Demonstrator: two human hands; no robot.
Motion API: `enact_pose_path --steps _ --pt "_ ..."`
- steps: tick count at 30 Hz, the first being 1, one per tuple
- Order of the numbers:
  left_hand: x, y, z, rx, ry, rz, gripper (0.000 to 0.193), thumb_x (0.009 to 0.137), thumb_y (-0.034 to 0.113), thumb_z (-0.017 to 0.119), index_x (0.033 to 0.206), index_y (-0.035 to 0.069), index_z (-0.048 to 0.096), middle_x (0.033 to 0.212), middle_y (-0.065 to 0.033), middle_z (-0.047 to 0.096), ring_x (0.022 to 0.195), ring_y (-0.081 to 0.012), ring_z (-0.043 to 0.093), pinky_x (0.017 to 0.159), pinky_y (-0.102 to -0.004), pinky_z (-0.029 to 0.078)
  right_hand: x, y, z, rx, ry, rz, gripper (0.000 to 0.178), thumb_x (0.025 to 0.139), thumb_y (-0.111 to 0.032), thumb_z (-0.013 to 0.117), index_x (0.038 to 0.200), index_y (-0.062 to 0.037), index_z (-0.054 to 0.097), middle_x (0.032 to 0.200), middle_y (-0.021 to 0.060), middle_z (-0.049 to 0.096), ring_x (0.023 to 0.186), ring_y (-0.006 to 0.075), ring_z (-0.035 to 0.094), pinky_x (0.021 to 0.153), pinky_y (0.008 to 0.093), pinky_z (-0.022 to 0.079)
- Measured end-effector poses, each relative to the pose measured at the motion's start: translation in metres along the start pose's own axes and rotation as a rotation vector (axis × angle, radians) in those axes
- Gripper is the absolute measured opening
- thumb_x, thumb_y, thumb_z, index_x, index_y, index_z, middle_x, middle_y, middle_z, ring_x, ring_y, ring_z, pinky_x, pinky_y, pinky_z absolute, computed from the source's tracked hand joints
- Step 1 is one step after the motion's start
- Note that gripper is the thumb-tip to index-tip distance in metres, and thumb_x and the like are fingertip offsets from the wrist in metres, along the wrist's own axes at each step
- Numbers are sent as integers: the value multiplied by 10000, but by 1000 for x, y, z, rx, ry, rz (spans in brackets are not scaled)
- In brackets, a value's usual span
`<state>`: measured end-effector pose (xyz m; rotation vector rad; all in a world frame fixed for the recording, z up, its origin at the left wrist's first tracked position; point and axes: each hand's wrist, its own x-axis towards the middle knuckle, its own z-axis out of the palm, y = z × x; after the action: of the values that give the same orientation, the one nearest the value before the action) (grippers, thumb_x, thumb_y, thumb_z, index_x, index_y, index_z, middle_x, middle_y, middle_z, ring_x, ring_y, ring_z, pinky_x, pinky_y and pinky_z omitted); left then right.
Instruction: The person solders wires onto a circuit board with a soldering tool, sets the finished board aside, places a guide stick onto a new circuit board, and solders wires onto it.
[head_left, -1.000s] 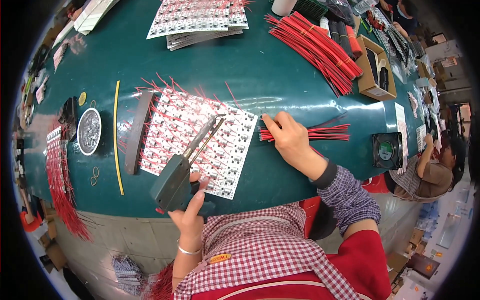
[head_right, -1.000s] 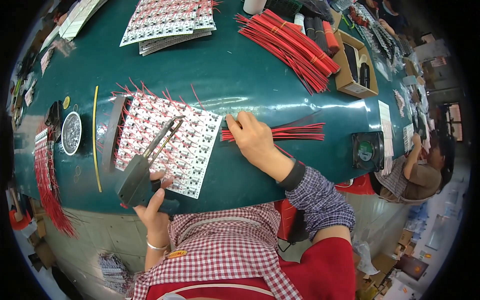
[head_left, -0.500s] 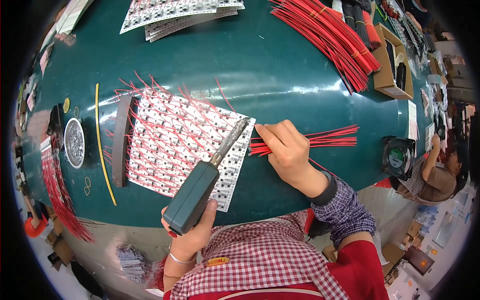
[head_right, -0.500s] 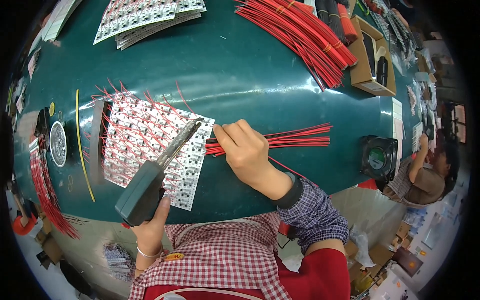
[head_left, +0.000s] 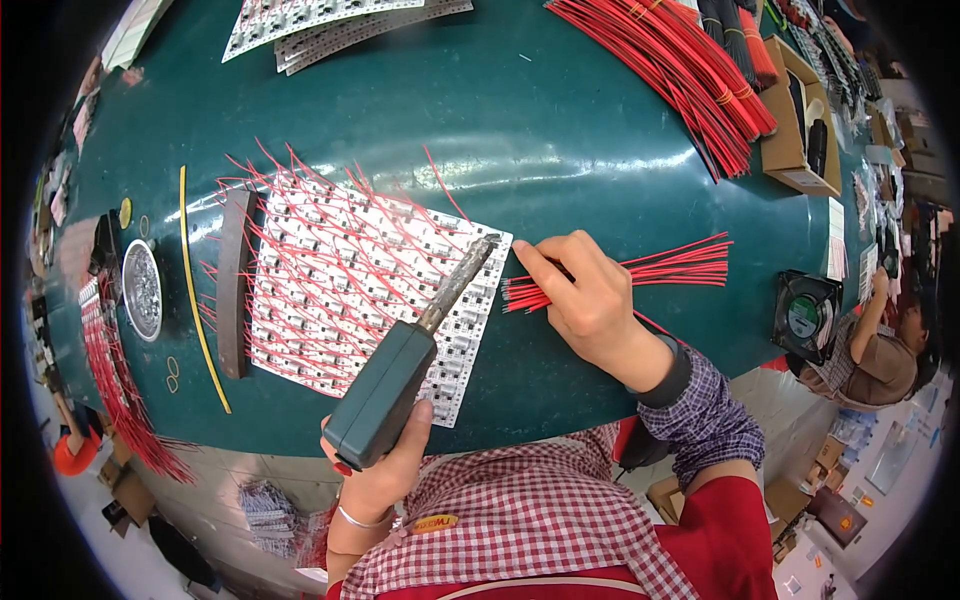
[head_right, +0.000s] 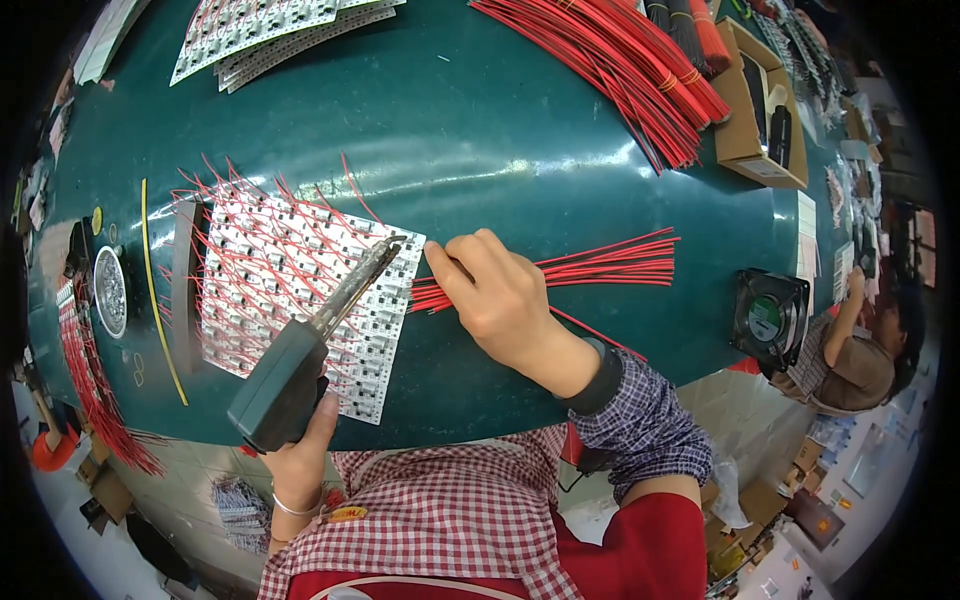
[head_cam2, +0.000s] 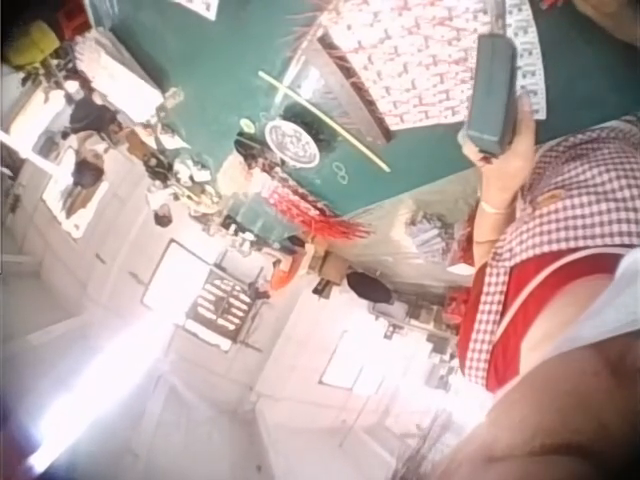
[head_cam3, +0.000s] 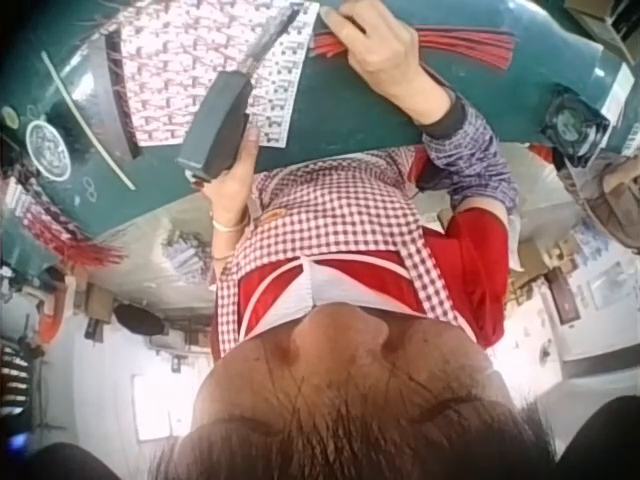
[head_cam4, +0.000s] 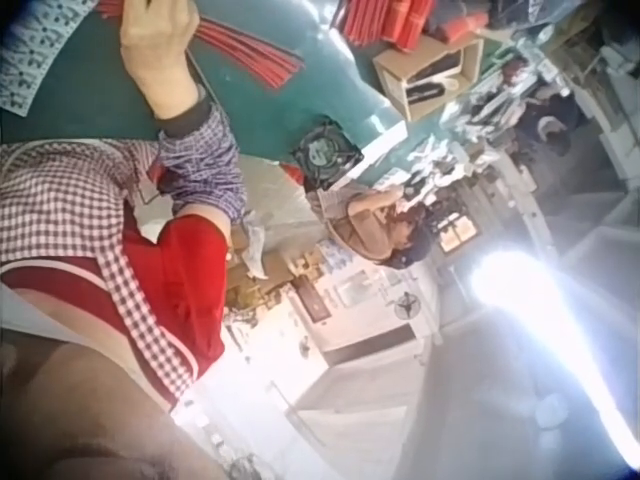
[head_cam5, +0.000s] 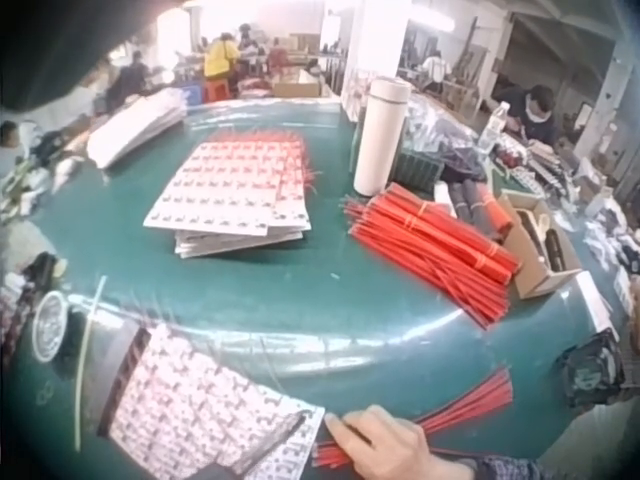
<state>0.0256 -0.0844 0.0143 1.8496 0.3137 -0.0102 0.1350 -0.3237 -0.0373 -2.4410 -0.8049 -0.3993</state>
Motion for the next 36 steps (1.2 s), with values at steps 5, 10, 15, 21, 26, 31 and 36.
enact_pose_path --steps 5,10,15,21,26,31,36 --pt "0 -2 4 -4 -8 0 225 792 -8 770 1008 -43 719 858 -101 705 682 -134 634 624 -272 513 -1 -3 2 39 23 7 481 596 104 608 1063 44 703 886 111 625 700 241 609 537 336 493" --pt "5 -2 4 122 -112 97 228 788 -24 751 1009 -62 705 869 -123 687 683 -177 635 637 -289 514 0 -3 3 35 27 19 458 601 103 607 1045 43 700 895 112 631 709 241 613 550 336 500" --pt "3 -3 4 107 -124 29 226 783 -35 741 1003 -66 698 879 -145 684 692 -210 649 649 -297 517 -1 -3 3 32 10 31 454 608 99 610 1050 41 699 892 110 630 715 242 615 553 336 502" --pt "2 -6 3 141 -143 43 213 775 -42 730 982 -71 691 890 -163 681 685 -233 654 653 -299 518 0 -3 4 35 7 39 451 614 97 613 1053 40 698 892 112 629 717 245 615 555 339 502" --pt "-1 -13 2 176 -162 92 211 770 -38 729 973 -76 688 885 -168 681 664 -243 652 646 -304 521 0 -3 3 44 4 42 443 618 97 615 1049 43 697 891 114 629 719 247 614 558 339 502" --pt "-10 -16 1 197 -91 106 215 760 -25 739 967 -64 697 908 -183 692 645 -280 650 637 -329 532 0 -3 4 51 11 41 445 616 101 610 1049 46 696 902 117 635 725 251 616 567 343 507" --pt "-15 -16 0 232 -71 139 221 755 -33 738 969 -63 698 901 -177 689 644 -271 650 626 -324 528 0 -2 2 59 -5 44 441 618 105 606 1047 50 696 909 120 640 733 255 618 574 345 513"
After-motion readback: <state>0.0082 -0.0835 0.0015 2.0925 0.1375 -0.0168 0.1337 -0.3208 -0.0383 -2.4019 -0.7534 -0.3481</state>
